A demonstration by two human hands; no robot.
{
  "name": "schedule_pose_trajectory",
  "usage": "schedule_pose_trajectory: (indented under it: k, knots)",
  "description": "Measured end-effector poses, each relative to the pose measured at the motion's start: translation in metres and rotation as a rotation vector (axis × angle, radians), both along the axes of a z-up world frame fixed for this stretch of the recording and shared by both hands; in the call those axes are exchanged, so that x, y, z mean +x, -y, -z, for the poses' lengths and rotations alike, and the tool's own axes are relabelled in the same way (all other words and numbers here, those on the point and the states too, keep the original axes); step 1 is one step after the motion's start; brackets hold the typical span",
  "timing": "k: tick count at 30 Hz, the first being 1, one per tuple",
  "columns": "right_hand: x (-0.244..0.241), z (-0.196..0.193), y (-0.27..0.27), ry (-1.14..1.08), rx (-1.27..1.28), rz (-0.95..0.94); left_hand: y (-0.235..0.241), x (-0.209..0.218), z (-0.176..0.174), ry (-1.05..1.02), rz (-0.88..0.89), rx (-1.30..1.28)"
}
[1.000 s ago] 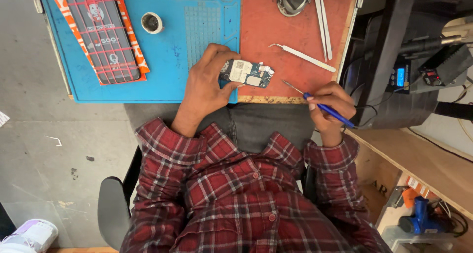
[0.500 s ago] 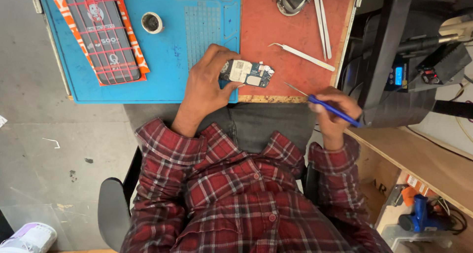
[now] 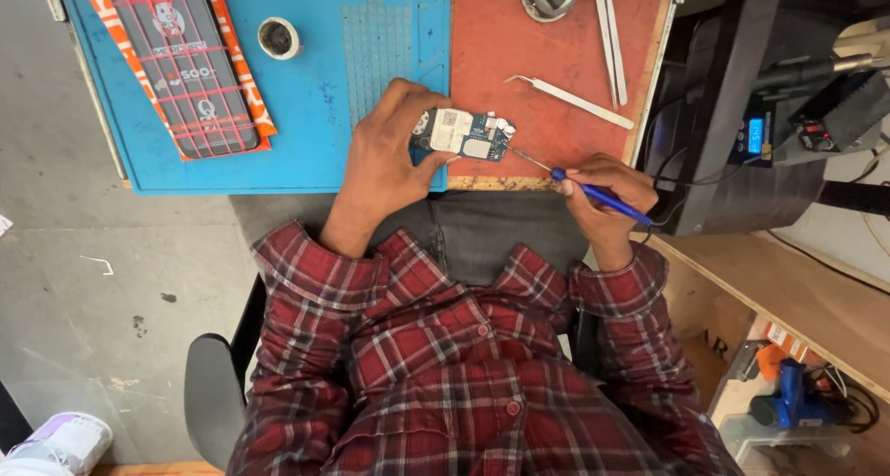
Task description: The person uses a blue-handled screwdriver to work on a small electronic component on a blue mat. They then handle a small white piece, possibly a connector or adhesive, and continue manipulating the component with the screwdriver and tweezers.
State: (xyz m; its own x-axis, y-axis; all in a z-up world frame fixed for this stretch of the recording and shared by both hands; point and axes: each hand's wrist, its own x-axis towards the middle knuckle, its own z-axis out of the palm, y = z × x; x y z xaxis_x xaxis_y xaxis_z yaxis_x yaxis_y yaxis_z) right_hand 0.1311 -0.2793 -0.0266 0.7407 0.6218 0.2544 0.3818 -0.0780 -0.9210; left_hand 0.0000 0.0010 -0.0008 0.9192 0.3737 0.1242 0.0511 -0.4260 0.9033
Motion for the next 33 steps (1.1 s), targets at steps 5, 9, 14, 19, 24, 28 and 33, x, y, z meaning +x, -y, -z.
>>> schedule_pose_trajectory:
  k: [5,9,14,19,24,28,33]
  knots:
    - [0.0003,0.0001,-0.0007,0.021,-0.027,0.025,0.0013,0.0002,-0.0007,-0.022,-0.006,-0.015]
    - [-0.0001,-0.0005,0.0001,0.024,-0.026,-0.009,0.001,0.0002,0.0001,-0.023,-0.009,0.005]
    - [0.0002,0.0005,-0.0014,0.032,-0.025,0.019,0.0013,0.001,0.0002,-0.023,-0.005,-0.008]
    - [-0.0005,-0.0002,-0.0004,-0.006,-0.013,0.008,0.0017,0.0004,0.0004,-0.036,-0.009,-0.006]
    - [-0.0002,-0.0001,-0.0015,0.027,-0.006,0.019,0.0014,0.0003,0.0007,-0.013,-0.01,0.009]
    - [-0.0006,-0.0032,-0.0029,-0.027,-0.007,0.01,0.0016,0.0004,0.0008,-0.032,-0.009,-0.005]
    - [-0.0019,-0.0047,-0.004,0.011,-0.018,0.015,0.0017,0.0008,0.0008,-0.024,-0.01,-0.001]
